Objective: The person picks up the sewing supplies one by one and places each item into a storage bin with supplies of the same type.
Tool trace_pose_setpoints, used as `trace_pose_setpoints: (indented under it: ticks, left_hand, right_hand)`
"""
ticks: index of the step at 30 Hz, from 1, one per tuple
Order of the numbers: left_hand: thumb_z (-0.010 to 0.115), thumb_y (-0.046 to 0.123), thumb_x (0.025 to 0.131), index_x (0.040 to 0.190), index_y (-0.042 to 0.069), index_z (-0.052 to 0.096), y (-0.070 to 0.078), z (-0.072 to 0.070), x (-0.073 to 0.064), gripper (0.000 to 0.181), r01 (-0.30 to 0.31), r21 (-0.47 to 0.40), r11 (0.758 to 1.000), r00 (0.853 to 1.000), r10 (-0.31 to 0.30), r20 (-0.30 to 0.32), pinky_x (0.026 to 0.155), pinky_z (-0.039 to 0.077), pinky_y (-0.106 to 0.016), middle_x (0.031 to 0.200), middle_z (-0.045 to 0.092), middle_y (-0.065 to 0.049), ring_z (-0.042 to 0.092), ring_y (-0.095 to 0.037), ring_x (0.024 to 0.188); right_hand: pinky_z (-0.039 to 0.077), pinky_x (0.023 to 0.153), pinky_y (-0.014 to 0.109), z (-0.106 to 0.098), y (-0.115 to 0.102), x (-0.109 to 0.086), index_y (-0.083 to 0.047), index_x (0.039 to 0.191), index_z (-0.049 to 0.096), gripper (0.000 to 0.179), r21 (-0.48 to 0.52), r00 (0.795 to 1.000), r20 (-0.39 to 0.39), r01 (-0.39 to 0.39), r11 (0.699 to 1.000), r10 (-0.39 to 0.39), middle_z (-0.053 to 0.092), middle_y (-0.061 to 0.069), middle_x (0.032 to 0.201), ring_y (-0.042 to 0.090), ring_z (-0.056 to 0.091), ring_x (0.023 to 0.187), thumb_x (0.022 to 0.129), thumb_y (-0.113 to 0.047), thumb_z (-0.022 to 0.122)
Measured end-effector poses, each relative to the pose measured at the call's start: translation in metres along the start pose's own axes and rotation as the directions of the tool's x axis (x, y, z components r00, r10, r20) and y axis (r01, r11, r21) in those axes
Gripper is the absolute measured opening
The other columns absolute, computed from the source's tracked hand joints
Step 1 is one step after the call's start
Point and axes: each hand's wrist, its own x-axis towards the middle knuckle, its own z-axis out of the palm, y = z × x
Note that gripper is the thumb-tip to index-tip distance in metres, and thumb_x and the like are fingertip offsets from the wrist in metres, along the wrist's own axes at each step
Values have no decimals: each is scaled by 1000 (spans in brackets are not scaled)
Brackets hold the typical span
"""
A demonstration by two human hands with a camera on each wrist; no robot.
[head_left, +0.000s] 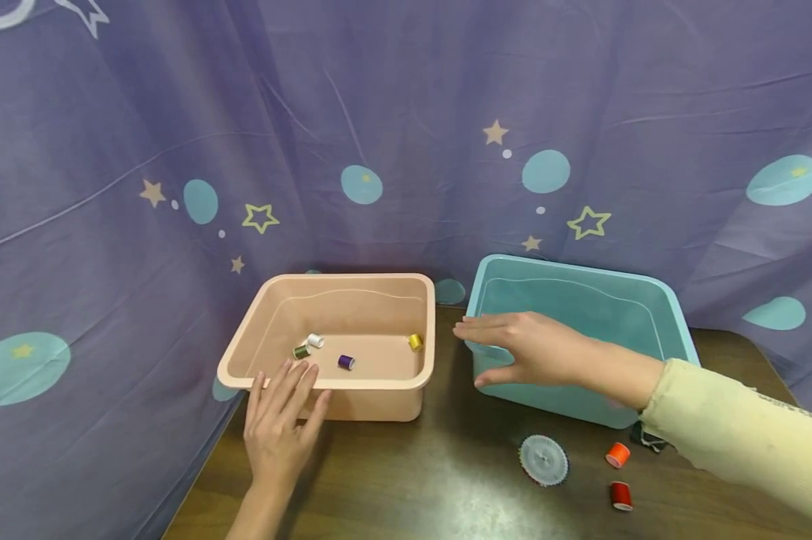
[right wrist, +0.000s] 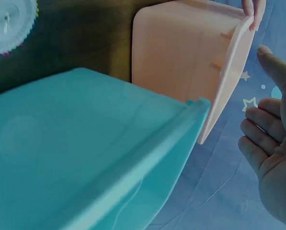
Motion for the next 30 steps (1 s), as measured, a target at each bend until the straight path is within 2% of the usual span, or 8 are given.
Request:
trace_pose_setpoints:
  ticks: [7,17,21,24,28,30]
  left_hand:
    - [66,47,103,121,8,81,0,0,0,45,-4,0,1000,1000,4,-4,128,34,-49,122,78,-15,73,-44,115]
    - [67,46,103,121,8,81,0,0,1,44,-4,-1,1000,1000,4,-6,127,35,-50,122,78,-15,73,-44,116]
    - [67,46,103,121,8,81,-1,0,0,44,-3,3,1000,1000,3,-1,127,35,-51,121,78,-15,73,-44,116]
    - [67,47,103,121,8,81,-1,0,-1,45,-1,6,1000,1000,1,-1,127,35,-51,122,78,-15,72,-44,116]
    - [67,47,103,121,9,80,-2,0,0,44,-4,4,1000,1000,4,-4,127,35,-50,123,78,-14,72,-43,116]
    - [66,47,103,121,8,81,-2,0,0,44,-7,1,1000,1000,7,-8,127,35,-50,122,78,-15,73,-44,116]
  right_hand:
    - [57,106,51,14,-10,-27,-9,147,65,69,5,999,-53,-5,1000,5,66,9,148,28,65,135,91,-44,85]
    - [59,103,49,37,-20,-59,-12,150,63,69,80,989,-140,-45,996,56,66,7,149,26,65,134,93,-43,84]
    - [61,100,47,45,-23,-73,-13,150,63,70,55,984,-168,-58,997,66,66,6,149,25,65,134,92,-46,84]
    - [62,98,46,49,-24,-82,-15,151,63,72,33,979,-187,-80,996,84,66,5,149,24,65,135,90,-48,84]
    - [63,96,44,53,-25,-95,-19,152,62,73,38,970,-192,-142,989,146,66,6,149,24,66,133,90,-49,84]
    - [61,99,35,56,-25,-102,-19,151,63,71,46,964,-199,-168,985,174,67,6,148,25,67,132,89,-47,85]
